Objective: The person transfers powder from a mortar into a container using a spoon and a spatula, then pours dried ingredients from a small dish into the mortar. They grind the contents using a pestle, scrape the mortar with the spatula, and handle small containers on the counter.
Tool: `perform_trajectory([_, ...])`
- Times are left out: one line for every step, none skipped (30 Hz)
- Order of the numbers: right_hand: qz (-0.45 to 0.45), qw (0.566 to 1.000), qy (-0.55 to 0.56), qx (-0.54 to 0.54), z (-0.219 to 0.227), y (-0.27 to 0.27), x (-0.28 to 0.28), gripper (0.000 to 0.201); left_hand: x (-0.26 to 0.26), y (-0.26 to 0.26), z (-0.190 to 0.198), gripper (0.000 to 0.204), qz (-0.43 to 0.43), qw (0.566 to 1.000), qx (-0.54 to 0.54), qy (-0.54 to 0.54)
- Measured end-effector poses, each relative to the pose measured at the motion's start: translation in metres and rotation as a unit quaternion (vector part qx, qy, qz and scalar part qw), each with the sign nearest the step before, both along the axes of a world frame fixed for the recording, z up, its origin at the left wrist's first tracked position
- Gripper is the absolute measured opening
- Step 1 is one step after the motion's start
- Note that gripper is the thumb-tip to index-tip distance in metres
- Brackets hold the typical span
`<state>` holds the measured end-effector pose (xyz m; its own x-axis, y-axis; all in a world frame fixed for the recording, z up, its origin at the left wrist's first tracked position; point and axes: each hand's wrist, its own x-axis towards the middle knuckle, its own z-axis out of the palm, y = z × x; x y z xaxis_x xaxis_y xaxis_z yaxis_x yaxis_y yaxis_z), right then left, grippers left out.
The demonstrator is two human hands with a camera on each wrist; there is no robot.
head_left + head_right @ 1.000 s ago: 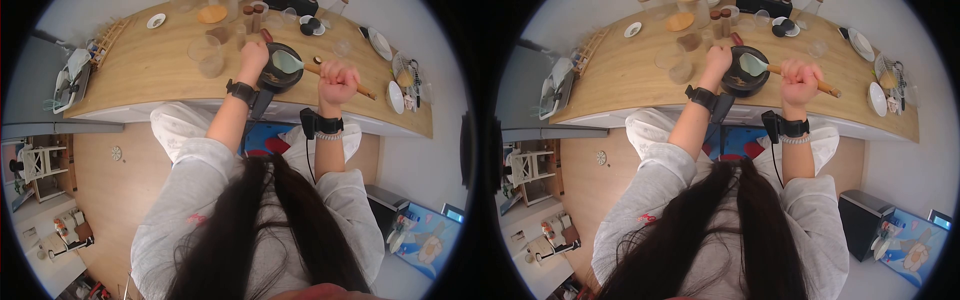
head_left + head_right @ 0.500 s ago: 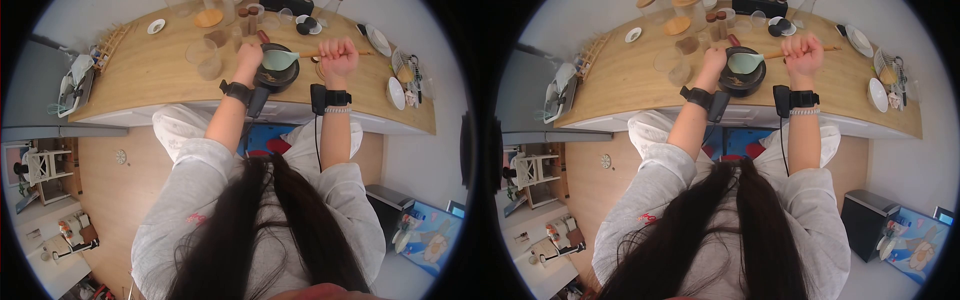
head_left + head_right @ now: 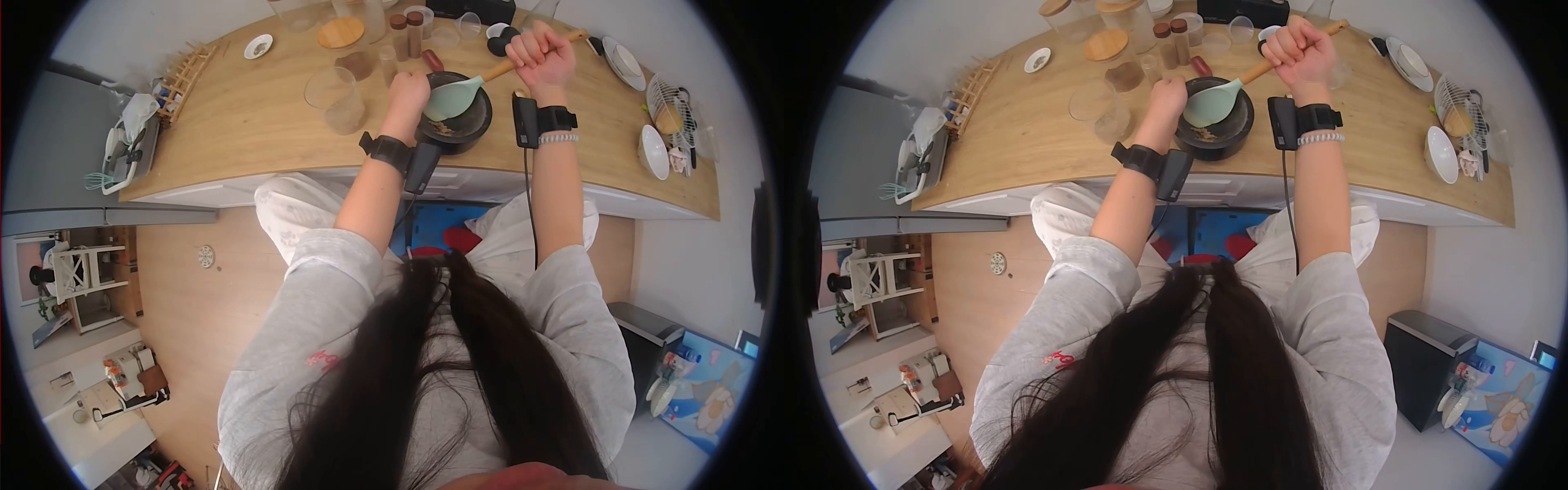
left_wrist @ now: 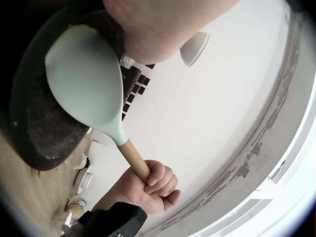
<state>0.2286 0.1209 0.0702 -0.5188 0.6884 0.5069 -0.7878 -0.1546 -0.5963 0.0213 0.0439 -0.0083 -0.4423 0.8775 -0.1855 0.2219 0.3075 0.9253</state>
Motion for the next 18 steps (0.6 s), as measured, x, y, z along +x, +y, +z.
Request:
perform_trajectory([0.004,1.0,-0.005,-0.013,0.0,0.002,0.0,0.03,0.0,0.001,-0.001,0.042,0.003,1.0,0.001,0.006])
perform_trajectory([0.005,1.0,-0.005,-0.013,0.0,0.002,-0.001,0.03,0.0,0.001,-0.001,0.042,0.006,1.0,0.002,0.012])
perform_trajectory([0.002,1.0,-0.009,-0.016,0.001,0.003,-0.001,0.03,0.0,0.001,0.0,0.042,0.007,1.0,0.003,0.012])
perform_trajectory([-0.001,1.0,-0.014,-0.018,0.002,0.004,-0.002,0.03,0.0,0.001,0.0,0.043,0.006,1.0,-0.005,0.027])
perform_trajectory([0.0,1.0,-0.013,-0.017,0.005,0.001,-0.003,0.03,0.0,0.002,0.001,0.044,0.005,0.999,-0.012,0.042])
perform_trajectory([-0.025,0.999,-0.014,-0.014,0.007,-0.005,-0.001,0.03,-0.001,0.002,0.001,0.044,0.004,0.999,-0.011,0.043])
perform_trajectory([-0.05,0.999,-0.016,-0.012,0.009,-0.012,0.001,0.03,-0.001,0.002,0.0,0.045,0.001,0.998,0.001,0.058])
perform_trajectory([-0.05,0.999,-0.016,-0.01,0.012,-0.02,0.004,0.03,-0.001,0.002,-0.001,0.046,-0.001,0.997,0.013,0.072])
perform_trajectory([-0.083,0.997,-0.001,0.002,0.017,-0.03,0.006,0.029,0.0,0.002,0.0,0.046,0.0,0.997,0.015,0.072])
perform_trajectory([-0.115,0.993,0.015,0.013,0.022,-0.04,0.009,0.029,0.0,0.002,0.0,0.046,0.006,0.997,0.014,0.074])
perform_trajectory([-0.124,0.991,0.025,0.043,0.028,-0.049,0.011,0.026,0.0,0.0,-0.001,0.046,0.012,0.997,0.011,0.075])
perform_trajectory([-0.124,0.991,0.024,0.043,0.032,-0.057,0.013,0.026,0.0,0.0,-0.002,0.046,0.012,0.997,0.011,0.075])
perform_trajectory([-0.138,0.988,0.019,0.059,0.035,-0.064,0.015,0.025,0.0,0.001,-0.003,0.046,0.018,0.997,0.022,0.074])
perform_trajectory([-0.153,0.985,0.014,0.076,0.037,-0.07,0.016,0.024,0.001,0.002,-0.004,0.046,0.024,0.997,0.033,0.073])
perform_trajectory([-0.154,0.985,0.014,0.077,0.039,-0.077,0.017,0.024,0.001,0.002,-0.005,0.046,0.023,0.997,0.034,0.072])
perform_trajectory([-0.173,0.979,0.008,0.103,0.04,-0.083,0.015,0.024,0.0,0.003,-0.006,0.046,0.023,0.997,0.034,0.066])
perform_trajectory([-0.192,0.973,0.002,0.129,0.04,-0.089,0.013,0.023,0.001,0.004,-0.007,0.046,0.023,0.997,0.033,0.059])
perform_trajectory([-0.191,0.973,0.001,0.13,0.041,-0.095,0.01,0.023,0.001,0.005,-0.009,0.046,0.024,0.997,0.034,0.057])
